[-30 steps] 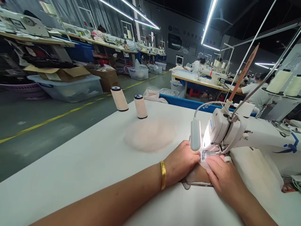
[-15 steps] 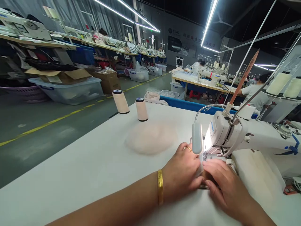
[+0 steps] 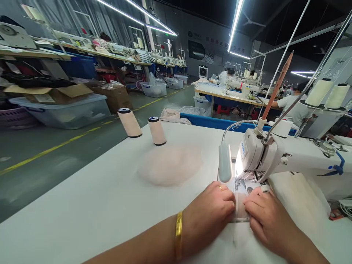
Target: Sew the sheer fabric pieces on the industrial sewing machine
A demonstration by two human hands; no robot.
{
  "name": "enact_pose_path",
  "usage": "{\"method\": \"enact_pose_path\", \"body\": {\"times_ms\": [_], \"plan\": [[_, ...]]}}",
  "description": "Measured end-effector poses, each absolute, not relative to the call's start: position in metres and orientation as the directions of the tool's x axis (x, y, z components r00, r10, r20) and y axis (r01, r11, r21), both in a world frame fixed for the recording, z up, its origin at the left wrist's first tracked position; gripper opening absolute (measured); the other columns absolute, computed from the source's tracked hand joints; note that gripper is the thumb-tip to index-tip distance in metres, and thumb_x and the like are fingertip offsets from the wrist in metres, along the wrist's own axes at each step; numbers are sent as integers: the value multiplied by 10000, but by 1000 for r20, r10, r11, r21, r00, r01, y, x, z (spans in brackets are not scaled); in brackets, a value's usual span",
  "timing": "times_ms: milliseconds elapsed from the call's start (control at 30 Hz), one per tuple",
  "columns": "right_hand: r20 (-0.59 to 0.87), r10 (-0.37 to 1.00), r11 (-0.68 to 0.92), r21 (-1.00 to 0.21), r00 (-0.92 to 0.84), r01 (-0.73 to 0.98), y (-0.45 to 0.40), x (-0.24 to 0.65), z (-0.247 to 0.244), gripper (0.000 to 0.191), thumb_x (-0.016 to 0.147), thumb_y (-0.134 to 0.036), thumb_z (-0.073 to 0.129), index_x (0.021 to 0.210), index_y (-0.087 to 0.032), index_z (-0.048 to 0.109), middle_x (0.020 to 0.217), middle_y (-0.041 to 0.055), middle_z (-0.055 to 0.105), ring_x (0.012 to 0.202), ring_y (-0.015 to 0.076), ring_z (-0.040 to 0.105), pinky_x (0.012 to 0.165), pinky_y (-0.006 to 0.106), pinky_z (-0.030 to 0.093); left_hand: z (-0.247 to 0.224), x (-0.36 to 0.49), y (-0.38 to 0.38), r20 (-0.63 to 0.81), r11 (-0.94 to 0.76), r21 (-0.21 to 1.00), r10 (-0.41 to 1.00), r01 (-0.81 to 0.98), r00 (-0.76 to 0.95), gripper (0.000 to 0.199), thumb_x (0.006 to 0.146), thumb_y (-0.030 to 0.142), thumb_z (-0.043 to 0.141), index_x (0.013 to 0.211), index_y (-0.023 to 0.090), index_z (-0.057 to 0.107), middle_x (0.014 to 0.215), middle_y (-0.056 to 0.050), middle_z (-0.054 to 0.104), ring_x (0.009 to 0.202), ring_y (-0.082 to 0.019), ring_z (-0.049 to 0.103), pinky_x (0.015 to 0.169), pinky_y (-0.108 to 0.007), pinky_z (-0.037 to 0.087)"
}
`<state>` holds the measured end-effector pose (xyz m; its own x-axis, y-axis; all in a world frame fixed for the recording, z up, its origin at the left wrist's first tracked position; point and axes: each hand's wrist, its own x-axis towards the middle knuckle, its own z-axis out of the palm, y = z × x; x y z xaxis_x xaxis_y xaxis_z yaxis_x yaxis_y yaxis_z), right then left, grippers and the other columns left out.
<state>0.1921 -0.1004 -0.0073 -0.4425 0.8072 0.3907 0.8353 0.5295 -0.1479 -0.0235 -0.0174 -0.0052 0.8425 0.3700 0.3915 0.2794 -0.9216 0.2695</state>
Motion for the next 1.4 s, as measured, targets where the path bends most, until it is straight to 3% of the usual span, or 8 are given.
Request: {"method": "enact_pose_path", "body": {"times_ms": [267, 367, 433, 533, 700, 833, 1100, 1400], "plan": [[338, 834, 518, -203, -437, 831, -103, 191, -3, 259, 934, -55, 479, 1058, -225, 629, 1127, 45, 692, 939, 237, 570, 814, 395, 422, -3, -24, -18, 385, -905, 299, 404, 302, 830, 143, 937, 124, 602, 816, 193, 640, 954, -24, 683, 857, -193, 577, 761, -346, 421], [255, 869, 485, -265, -425, 833, -105, 191, 2, 111, 988, -285, 632, 1094, -249, 629, 1148, 33, 695, 962, 250, 581, 848, 416, 438, -2, -26, -17, 338, -880, 352, 437, 319, 834, 124, 898, 97, 591, 822, 194, 603, 914, -16, 664, 855, -192, 574, 783, -351, 424], [215, 878, 475, -284, -427, 833, -104, 192, 3, 284, 920, -445, 751, 1105, -267, 631, 1145, 23, 693, 975, 256, 588, 869, 422, 444, 0, -28, -17, 293, -853, 389, 472, 348, 831, 121, 821, 77, 596, 833, 194, 567, 910, -17, 633, 851, -198, 557, 807, -362, 426], [238, 866, 494, -276, -439, 825, -100, 194, -2, 74, 1011, -319, 635, 1061, -264, 639, 1079, 21, 701, 953, 239, 602, 834, 396, 441, 4, -31, -21, 219, -815, 430, 511, 388, 831, 268, 685, 82, 614, 923, 195, 560, 997, -36, 596, 912, -227, 534, 866, -389, 427], [340, 870, 473, -366, -358, 801, -94, 194, -12, 238, 1038, -138, 429, 1015, -260, 632, 969, 11, 721, 903, 216, 634, 803, 375, 450, 9, -27, -23, 139, -760, 472, 565, 447, 813, 450, 664, 295, 801, 1048, 208, 583, 1078, -39, 578, 1003, -277, 527, 923, -431, 412], [395, 894, 401, -499, -210, 769, -93, 188, -10, 249, 1053, -191, 419, 977, -273, 642, 961, -19, 746, 850, 192, 670, 872, 385, 487, 4, -15, -16, 211, -764, 459, 591, 455, 779, 439, 719, 443, 854, 992, 215, 597, 1036, -29, 606, 967, -261, 554, 849, -392, 418], [368, 926, 237, -738, 82, 632, -84, 184, -18, 322, 1048, -395, 478, 931, -238, 734, 870, 39, 721, 827, 211, 682, 771, 319, 546, -9, 3, -7, 360, -740, 480, 656, 471, 663, 223, 806, 280, 745, 753, 190, 548, 885, -36, 624, 823, -224, 574, 699, -326, 431], [355, 935, 285, -764, 8, 578, -85, 177, -12, 326, 1054, -406, 474, 954, -271, 754, 948, 20, 743, 897, 211, 676, 802, 315, 529, -6, 2, -11, 471, -741, 486, 669, 464, 575, 105, 870, 298, 600, 841, 198, 608, 840, -44, 637, 775, -235, 581, 719, -372, 446]]}}
